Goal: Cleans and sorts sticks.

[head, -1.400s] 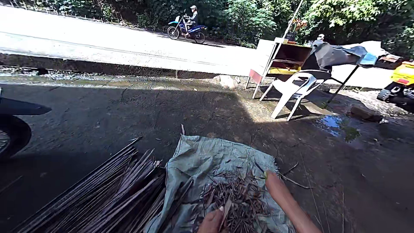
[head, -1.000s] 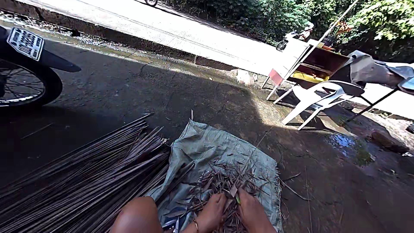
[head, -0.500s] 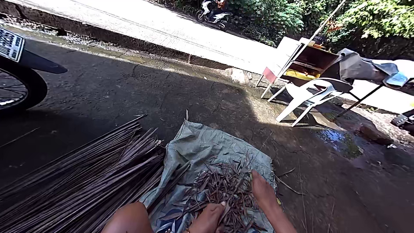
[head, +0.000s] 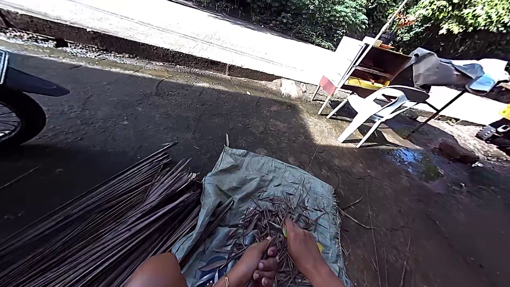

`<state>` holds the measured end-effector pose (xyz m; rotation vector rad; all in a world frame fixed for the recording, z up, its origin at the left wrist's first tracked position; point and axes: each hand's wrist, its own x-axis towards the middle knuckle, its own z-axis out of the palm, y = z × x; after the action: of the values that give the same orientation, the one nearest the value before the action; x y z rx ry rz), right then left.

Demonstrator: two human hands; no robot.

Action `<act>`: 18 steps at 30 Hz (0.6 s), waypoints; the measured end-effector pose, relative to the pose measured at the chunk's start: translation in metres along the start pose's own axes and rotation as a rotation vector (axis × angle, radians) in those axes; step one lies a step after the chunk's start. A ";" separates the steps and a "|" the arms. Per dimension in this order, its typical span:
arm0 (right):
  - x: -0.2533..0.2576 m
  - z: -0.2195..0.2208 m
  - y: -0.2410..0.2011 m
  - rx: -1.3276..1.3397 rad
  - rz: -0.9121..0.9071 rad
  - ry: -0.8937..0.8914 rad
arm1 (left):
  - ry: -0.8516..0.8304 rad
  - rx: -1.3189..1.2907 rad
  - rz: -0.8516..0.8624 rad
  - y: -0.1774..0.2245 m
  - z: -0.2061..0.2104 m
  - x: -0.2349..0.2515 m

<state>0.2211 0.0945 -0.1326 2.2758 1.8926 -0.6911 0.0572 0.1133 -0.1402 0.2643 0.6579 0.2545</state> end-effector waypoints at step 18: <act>0.006 -0.007 0.033 0.648 -0.371 -0.171 | -0.044 -0.044 0.099 0.000 0.002 0.002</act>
<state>0.2558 0.0955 -0.1358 2.0571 2.2627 -1.7036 0.0603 0.1133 -0.1396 0.2601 0.5959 0.3571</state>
